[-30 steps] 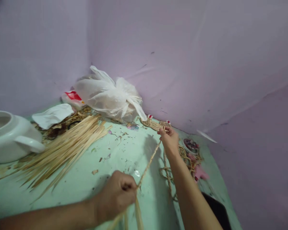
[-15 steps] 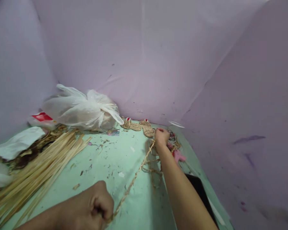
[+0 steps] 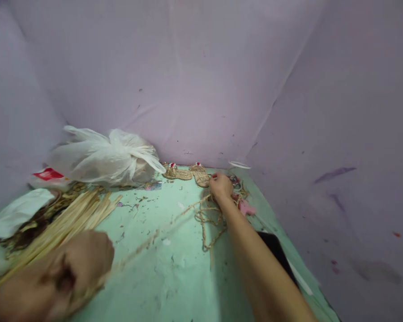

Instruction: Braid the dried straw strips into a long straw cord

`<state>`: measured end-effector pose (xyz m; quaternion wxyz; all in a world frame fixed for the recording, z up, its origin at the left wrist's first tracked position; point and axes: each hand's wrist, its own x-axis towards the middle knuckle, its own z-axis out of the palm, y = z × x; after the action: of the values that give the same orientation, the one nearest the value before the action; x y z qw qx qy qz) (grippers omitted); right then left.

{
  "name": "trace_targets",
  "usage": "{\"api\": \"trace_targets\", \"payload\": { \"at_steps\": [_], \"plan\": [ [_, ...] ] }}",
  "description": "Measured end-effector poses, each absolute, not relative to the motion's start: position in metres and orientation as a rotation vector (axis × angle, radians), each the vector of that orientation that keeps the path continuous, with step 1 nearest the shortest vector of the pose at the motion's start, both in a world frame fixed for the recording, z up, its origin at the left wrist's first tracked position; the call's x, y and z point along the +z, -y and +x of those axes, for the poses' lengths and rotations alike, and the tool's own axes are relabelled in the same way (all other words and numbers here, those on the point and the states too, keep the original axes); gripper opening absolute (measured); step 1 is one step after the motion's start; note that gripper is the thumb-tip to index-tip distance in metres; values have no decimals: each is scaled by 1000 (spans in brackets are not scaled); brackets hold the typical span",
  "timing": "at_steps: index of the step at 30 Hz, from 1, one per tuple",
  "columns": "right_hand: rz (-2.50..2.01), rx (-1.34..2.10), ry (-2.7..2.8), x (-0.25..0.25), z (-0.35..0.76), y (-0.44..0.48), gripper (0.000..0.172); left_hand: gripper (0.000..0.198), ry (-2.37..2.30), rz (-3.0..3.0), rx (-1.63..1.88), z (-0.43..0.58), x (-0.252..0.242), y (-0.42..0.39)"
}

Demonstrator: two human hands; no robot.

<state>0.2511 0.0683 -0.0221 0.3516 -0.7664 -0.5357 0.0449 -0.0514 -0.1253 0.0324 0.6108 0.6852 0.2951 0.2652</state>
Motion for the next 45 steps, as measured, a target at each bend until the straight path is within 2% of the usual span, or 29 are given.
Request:
{"api": "trace_targets", "payload": {
  "at_steps": [2, 4, 8, 10, 12, 17, 23, 25, 29, 37, 41, 45],
  "plan": [
    [-2041, 101, 1589, -3, 233, -58, 23, 20, -742, 1549, 600, -57, 44, 107],
    [-1814, 187, 1837, 18, 207, -44, 26, 18, -819, 1468, 709, -60, 50, 94],
    [-1085, 1107, 2105, 42, 156, -7, 32, 16, -902, 1350, 858, -66, 51, 89],
    [-989, 1395, 2006, 40, 144, 8, 31, 15, -959, 1334, 954, -73, 53, 88],
    [-998, 1510, 1831, 30, 141, 17, 27, 12, -1012, 1376, 1028, -80, 58, 84],
    [-1021, 1461, 1458, 6, 145, 21, 22, 17, -1235, 1579, 983, -79, 63, 71],
    [-1212, 1232, 1162, -12, 130, 11, 16, 19, -1842, 2544, 721, -19, 44, 64],
    [-1234, 1211, 1151, -15, 128, 8, 18, 24, -1830, 2758, 598, 5, 36, 62],
    [-1191, 1289, 1134, -11, 134, 8, 27, 33, -1793, 2792, 416, 39, 22, 55],
    [-1135, 1248, 1247, -14, 163, 2, 19, 41, -1423, 2861, 193, 56, 16, 42],
    [-1218, 1194, 946, -24, 168, -8, 21, 32, -1485, 2812, 420, 57, 11, 38],
    [-1237, 1159, 778, -21, 170, -10, 15, 23, -1682, 2601, 630, 50, 3, 31]
  ]
}}
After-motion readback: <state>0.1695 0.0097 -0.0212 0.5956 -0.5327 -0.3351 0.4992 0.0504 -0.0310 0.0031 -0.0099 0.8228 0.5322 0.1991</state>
